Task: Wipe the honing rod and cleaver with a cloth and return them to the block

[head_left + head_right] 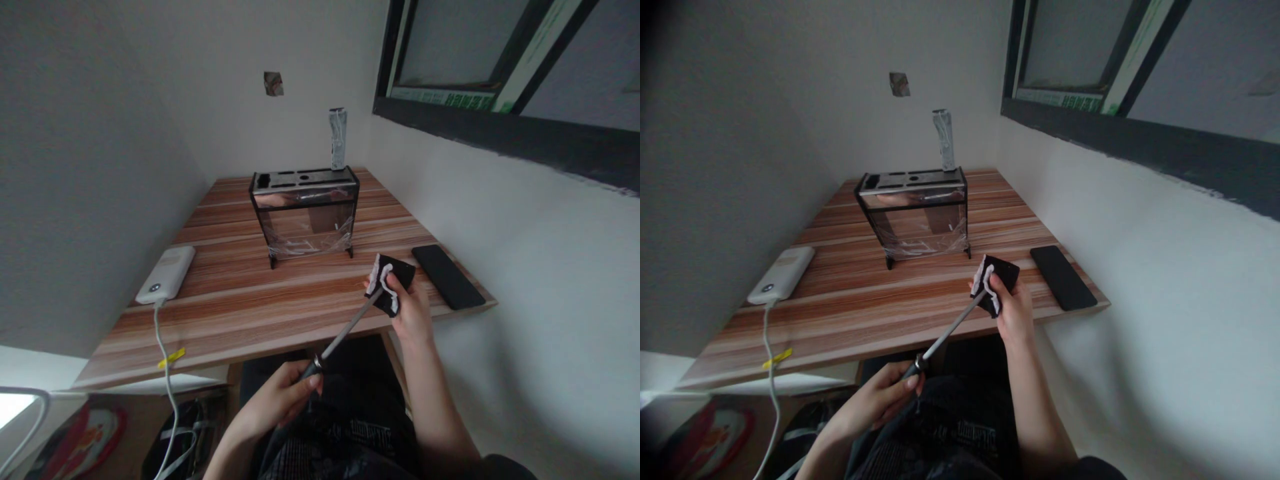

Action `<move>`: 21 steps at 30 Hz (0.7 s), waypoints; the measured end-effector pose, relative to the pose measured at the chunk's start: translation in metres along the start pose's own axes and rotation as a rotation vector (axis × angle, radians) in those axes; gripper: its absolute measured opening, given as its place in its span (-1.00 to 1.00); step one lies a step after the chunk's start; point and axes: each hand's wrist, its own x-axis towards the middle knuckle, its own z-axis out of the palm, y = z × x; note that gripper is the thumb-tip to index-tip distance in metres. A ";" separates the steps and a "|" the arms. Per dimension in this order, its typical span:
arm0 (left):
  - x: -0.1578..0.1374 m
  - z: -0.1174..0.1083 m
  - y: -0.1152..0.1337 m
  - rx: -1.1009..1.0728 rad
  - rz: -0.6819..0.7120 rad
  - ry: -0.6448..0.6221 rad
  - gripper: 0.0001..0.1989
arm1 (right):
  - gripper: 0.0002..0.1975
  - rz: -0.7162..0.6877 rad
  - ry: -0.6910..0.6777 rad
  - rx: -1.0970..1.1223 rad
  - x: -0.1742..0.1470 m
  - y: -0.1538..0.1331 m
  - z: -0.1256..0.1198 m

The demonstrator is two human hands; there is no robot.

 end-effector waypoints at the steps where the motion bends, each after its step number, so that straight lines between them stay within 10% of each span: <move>1: 0.000 0.000 0.000 0.004 -0.002 -0.003 -0.48 | -0.64 -0.002 0.001 0.001 0.000 0.000 0.000; 14: -0.002 -0.004 -0.001 0.031 -0.027 -0.025 -0.48 | -0.63 -0.035 0.128 0.080 -0.005 0.012 0.010; 21: 0.004 0.001 0.001 -0.048 0.004 0.020 -0.50 | -0.62 0.073 -0.015 0.020 -0.022 0.028 0.028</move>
